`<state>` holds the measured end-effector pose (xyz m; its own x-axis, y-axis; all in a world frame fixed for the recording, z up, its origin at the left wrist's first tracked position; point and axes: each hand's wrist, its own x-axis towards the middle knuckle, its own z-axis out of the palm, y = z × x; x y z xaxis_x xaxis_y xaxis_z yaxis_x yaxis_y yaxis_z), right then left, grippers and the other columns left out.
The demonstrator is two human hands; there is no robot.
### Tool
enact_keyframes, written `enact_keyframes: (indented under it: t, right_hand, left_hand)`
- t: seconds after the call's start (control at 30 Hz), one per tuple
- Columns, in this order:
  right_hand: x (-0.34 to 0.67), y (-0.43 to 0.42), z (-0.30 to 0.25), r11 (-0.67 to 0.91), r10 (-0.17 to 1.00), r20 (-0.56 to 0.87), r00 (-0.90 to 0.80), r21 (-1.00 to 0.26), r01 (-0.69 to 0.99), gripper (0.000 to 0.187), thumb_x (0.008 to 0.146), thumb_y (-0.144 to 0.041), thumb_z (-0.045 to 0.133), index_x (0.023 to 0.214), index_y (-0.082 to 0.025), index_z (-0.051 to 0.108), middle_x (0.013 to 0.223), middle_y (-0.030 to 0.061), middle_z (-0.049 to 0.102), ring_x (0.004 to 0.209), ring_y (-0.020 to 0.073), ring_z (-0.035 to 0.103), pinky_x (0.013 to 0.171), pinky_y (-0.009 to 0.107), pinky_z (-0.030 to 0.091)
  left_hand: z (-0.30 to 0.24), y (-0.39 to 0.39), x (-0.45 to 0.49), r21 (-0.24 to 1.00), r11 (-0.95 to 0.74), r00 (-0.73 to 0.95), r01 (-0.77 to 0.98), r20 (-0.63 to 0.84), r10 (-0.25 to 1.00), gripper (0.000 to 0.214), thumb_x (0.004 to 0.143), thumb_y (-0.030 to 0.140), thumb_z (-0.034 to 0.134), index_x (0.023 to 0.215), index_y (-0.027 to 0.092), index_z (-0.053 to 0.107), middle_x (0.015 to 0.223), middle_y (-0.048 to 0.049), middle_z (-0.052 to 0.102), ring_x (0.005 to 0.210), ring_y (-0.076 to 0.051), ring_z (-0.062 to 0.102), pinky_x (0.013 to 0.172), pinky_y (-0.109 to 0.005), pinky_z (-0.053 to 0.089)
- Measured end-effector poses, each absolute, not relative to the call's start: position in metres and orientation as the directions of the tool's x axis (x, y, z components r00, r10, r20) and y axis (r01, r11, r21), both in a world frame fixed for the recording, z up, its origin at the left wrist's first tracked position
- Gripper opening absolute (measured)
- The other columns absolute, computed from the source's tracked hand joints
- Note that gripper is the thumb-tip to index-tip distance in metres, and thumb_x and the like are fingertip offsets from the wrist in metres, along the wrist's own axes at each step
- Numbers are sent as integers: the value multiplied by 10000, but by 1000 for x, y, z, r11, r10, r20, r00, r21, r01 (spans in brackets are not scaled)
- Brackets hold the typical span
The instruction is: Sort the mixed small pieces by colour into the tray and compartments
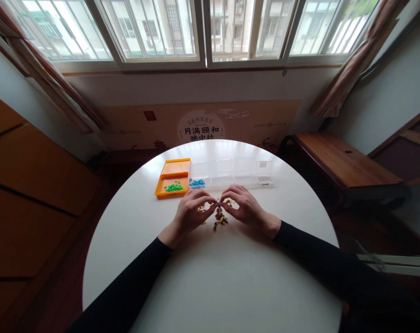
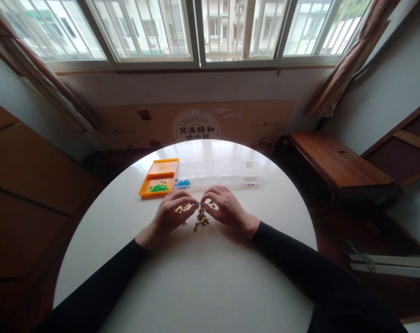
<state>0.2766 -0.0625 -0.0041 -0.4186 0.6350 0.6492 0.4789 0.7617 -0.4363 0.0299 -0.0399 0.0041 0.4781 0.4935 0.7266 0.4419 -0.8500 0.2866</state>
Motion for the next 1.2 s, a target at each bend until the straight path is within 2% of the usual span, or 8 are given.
enact_keyframes:
  t: [0.17, 0.33, 0.53, 0.67, 0.87, 1.03, 1.2]
  right_hand:
    - [275, -64, -2, 712, 686, 637, -352, -487, 506, 103, 1036, -246, 698, 1135, -254, 672, 1098, 65, 734, 1056, 268, 678, 999, 446, 525]
    - [275, -64, -1, 670, 725, 611, -318, -517, 533, 157, 1019, -235, 675, 1172, -242, 647, 1071, 65, 713, 1025, 265, 672, 984, 440, 519]
    - [277, -64, 0, 647, 748, 584, -316, -534, 544, 163, 1002, -217, 674, 1160, -238, 643, 1073, 68, 714, 1028, 266, 673, 991, 438, 508]
    - [278, -62, -1, 613, 774, 570, -277, -561, 556, 149, 992, -197, 681, 1132, -239, 651, 1053, 57, 716, 1014, 258, 672, 989, 433, 502]
    - [281, -59, -3, 578, 799, 554, -234, -601, 552, 105, 989, -157, 663, 1057, -237, 660, 985, 37, 714, 921, 226, 660, 906, 389, 508]
    - [291, -56, -2, 604, 794, 500, -345, -585, 542, 127, 960, -121, 660, 1004, -239, 670, 966, 35, 713, 924, 222, 653, 875, 362, 504]
    - [306, -55, 4, 620, 784, 435, -442, -570, 539, 261, 869, -50, 655, 1041, -245, 677, 1010, 35, 724, 977, 230, 649, 899, 357, 498]
  left_hand:
    - [11, -32, 26, 276, -796, 424, 539, 728, 539, 45, 984, 262, 794, 943, 244, 801, 914, -21, 781, 857, -200, 720, 826, -359, 525]
    - [19, -8, 16, 321, -623, 261, 713, 703, 662, 98, 986, 287, 777, 909, 241, 818, 863, -15, 768, 807, -203, 686, 851, -381, 493]
    - [12, 21, 8, 275, -498, 246, 823, 616, 748, 86, 970, 269, 773, 905, 242, 824, 915, -39, 800, 923, -259, 724, 866, -404, 467]
    - [8, 27, 8, 265, -461, 226, 847, 605, 764, 121, 983, 330, 783, 923, 236, 829, 928, -45, 797, 929, -271, 735, 870, -416, 466]
    - [12, 8, 8, 235, -577, 309, 783, 658, 687, 144, 1033, 302, 713, 966, 221, 811, 940, -54, 779, 930, -261, 727, 868, -405, 496]
    - [11, -16, 6, 287, -768, 503, 573, 617, 605, 123, 1035, 270, 697, 979, 238, 802, 992, -50, 779, 890, -212, 725, 824, -349, 546]
    - [14, -29, 6, 312, -815, 611, 488, 545, 574, 93, 1013, 223, 676, 979, 237, 762, 926, -35, 747, 797, -178, 686, 750, -308, 531]
